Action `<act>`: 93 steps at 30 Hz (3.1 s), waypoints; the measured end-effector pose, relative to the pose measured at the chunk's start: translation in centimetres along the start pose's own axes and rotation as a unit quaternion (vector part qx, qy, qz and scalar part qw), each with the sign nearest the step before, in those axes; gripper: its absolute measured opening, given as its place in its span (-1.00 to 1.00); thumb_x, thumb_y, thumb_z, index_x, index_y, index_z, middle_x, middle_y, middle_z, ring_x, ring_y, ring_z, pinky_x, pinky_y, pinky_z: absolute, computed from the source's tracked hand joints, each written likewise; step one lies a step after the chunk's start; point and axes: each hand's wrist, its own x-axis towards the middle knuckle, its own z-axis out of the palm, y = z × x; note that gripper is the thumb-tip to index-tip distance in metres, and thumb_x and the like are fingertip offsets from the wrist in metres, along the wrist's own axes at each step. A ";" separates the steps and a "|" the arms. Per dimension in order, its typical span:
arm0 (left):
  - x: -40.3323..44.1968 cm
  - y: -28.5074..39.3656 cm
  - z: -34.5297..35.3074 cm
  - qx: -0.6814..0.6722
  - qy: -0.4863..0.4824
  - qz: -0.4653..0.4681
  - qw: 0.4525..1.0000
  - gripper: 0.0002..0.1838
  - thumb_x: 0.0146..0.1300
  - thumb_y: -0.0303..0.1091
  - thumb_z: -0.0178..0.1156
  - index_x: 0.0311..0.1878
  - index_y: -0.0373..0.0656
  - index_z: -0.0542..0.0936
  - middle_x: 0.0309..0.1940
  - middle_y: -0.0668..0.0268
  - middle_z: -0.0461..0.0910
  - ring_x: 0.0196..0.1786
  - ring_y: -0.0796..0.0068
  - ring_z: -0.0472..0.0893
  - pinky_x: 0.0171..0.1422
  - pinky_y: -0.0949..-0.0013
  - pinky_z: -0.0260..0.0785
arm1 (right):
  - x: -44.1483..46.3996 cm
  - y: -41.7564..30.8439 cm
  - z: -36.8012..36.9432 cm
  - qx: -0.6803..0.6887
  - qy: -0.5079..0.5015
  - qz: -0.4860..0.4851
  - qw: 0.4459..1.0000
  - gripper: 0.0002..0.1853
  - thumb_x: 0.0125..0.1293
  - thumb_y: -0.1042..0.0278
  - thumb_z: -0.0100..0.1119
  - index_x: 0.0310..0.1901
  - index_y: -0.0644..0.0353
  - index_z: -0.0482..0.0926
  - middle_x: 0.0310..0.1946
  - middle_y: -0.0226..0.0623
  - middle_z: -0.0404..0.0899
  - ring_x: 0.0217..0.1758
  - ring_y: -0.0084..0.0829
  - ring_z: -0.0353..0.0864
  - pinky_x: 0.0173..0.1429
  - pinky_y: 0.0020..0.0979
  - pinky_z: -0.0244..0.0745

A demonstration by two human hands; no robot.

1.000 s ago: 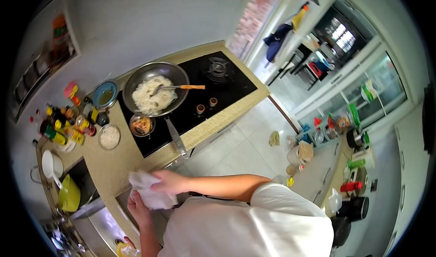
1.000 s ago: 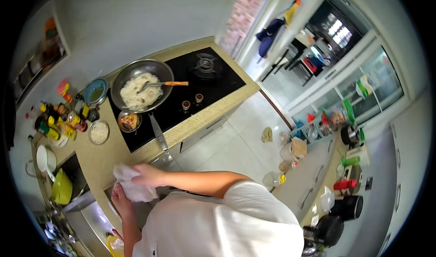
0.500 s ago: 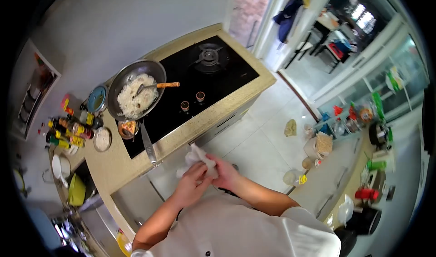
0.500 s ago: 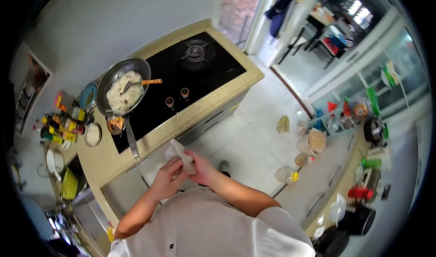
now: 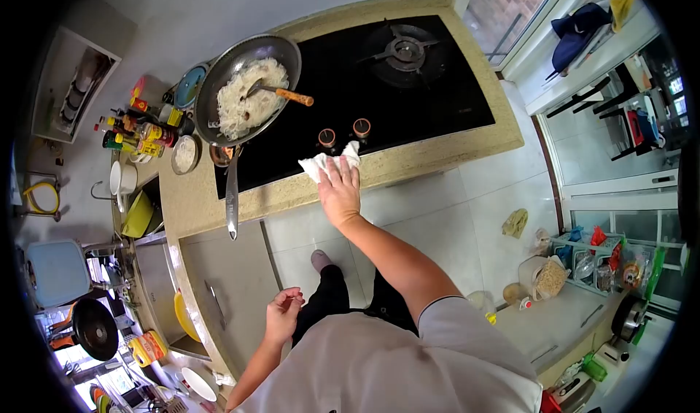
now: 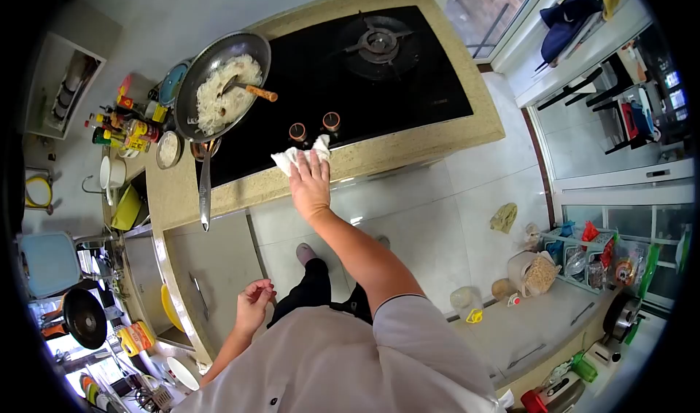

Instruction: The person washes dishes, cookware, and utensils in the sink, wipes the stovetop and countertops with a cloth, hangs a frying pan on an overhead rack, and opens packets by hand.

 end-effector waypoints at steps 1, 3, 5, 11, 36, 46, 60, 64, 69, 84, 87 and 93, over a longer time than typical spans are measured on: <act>-0.3 -0.5 -0.6 -0.013 0.011 -0.024 1.000 -0.82 0.44 -0.47 0.20 0.02 -0.32 0.61 -0.20 0.33 0.64 -0.17 0.51 0.67 -0.05 0.41 0.54 | -0.6 0.1 0.9 -0.001 -0.001 -0.029 1.000 -0.65 0.36 0.21 0.18 0.12 0.12 0.63 0.34 -0.10 0.44 0.48 0.10 0.27 0.48 0.16 0.14; -0.2 -2.3 -2.2 -0.044 0.010 -0.025 0.999 -0.81 0.43 -0.46 0.22 0.04 -0.30 0.60 -0.20 0.33 0.64 -0.18 0.49 0.67 -0.06 0.40 0.54 | -0.6 3.1 0.3 0.033 0.016 -0.090 0.995 -0.73 0.31 0.31 0.20 0.01 0.15 0.63 0.18 -0.13 0.56 0.39 0.02 0.39 0.42 0.08 0.26; -0.4 -3.5 -5.0 -0.021 0.010 -0.017 1.000 -0.77 0.44 -0.43 0.21 0.09 -0.30 0.60 -0.16 0.34 0.66 -0.15 0.53 0.67 -0.05 0.45 0.53 | -0.5 7.2 -2.9 0.074 0.008 0.012 0.997 -0.82 0.29 0.40 0.20 -0.09 0.21 0.59 -0.02 -0.10 0.56 0.28 0.00 0.46 0.32 0.08 0.33; -0.8 -8.9 -14.4 -0.111 0.071 -0.097 0.986 -0.79 0.45 -0.41 0.19 0.07 -0.26 0.60 -0.21 0.29 0.67 -0.19 0.48 0.69 -0.14 0.41 0.55 | -1.1 4.3 -1.4 -0.188 0.127 0.122 0.966 -0.66 0.35 0.38 0.12 0.10 0.34 0.54 0.15 0.07 0.48 0.36 0.22 0.33 0.41 0.17 0.20; -16.4 -22.8 -18.0 -0.477 0.654 -0.176 0.560 -0.82 0.40 -0.35 0.22 -0.03 -0.21 0.58 -0.32 0.39 0.64 -0.32 0.61 0.62 -0.27 0.47 0.47 | -21.3 -57.5 19.3 0.071 -0.397 -0.524 0.750 -0.17 0.37 -0.10 0.15 0.45 0.41 0.22 0.52 0.11 0.02 0.64 0.17 -0.21 0.62 0.15 -0.19; -18.8 -26.7 -30.4 -0.140 0.843 -0.276 0.441 -0.67 0.28 -0.24 0.27 -0.02 -0.29 0.60 -0.12 0.00 0.64 -0.05 0.04 0.64 0.08 0.14 0.49 | -24.5 -61.4 16.9 0.397 -0.608 -0.458 0.513 -0.77 0.25 0.54 0.18 -0.06 0.24 0.66 0.00 0.00 0.60 0.18 0.05 0.54 0.30 -0.10 0.43; -14.0 -42.4 -12.9 -0.373 0.788 -0.354 0.340 -0.76 0.15 -0.44 0.31 -0.09 -0.23 0.71 -0.26 0.02 0.72 -0.16 0.03 0.72 -0.02 0.12 0.53 | -22.7 -58.5 22.3 0.342 -0.369 -0.708 0.496 -0.75 0.12 0.61 0.15 -0.13 0.29 0.49 0.03 0.09 0.45 0.25 0.17 0.39 0.37 0.10 0.26; -12.4 -51.9 -9.4 -0.470 0.747 -0.342 0.323 -0.68 0.10 -0.35 0.41 -0.03 -0.13 0.72 -0.29 0.11 0.75 -0.29 0.24 0.73 -0.12 0.18 0.55 | -23.6 -58.4 22.8 0.329 -0.321 -0.740 0.491 -0.74 0.12 0.65 0.10 -0.11 0.29 0.44 0.05 0.10 0.44 0.27 0.18 0.37 0.39 0.13 0.22; -14.1 -54.5 -10.2 -0.594 0.742 -0.124 0.286 -0.57 0.19 -0.28 0.39 0.12 -0.16 0.63 -0.39 0.27 0.66 -0.54 0.46 0.60 -0.49 0.37 0.53 | -23.6 -58.0 22.3 0.303 -0.312 -0.750 0.498 -0.76 0.16 0.66 0.06 -0.11 0.30 0.42 0.09 0.14 0.40 0.30 0.18 0.34 0.41 0.13 0.18; -32.0 -31.3 16.7 -0.387 0.858 -0.308 0.139 -0.82 0.33 -0.36 0.26 -0.11 -0.26 0.67 -0.35 0.27 0.71 -0.32 0.52 0.65 -0.23 0.40 0.51 | -23.1 -57.4 21.1 0.221 -0.288 -0.779 0.511 -0.60 0.25 0.46 0.18 0.13 0.31 0.43 0.22 0.16 0.37 0.31 0.17 0.34 0.39 0.09 0.25; -31.2 -25.6 25.2 -0.411 0.841 -0.351 -0.008 -0.86 0.34 -0.39 0.22 -0.17 -0.24 0.68 -0.37 0.31 0.70 -0.33 0.50 0.67 -0.26 0.40 0.51 | -24.3 -57.6 18.4 0.242 -0.228 -0.783 0.526 -0.57 0.24 0.42 0.23 0.14 0.30 0.46 0.20 0.14 0.41 0.28 0.14 0.38 0.35 0.07 0.29; -28.2 -19.2 29.9 -0.438 0.807 -0.314 -0.241 -0.88 0.35 -0.38 0.23 -0.30 -0.19 0.63 -0.51 0.41 0.59 -0.42 0.61 0.63 -0.45 0.49 0.42 | -36.4 -59.0 5.6 0.394 -0.368 -0.743 0.397 -0.77 0.21 0.48 0.31 -0.10 0.30 0.57 0.15 0.13 0.46 0.26 0.11 0.42 0.33 0.03 0.31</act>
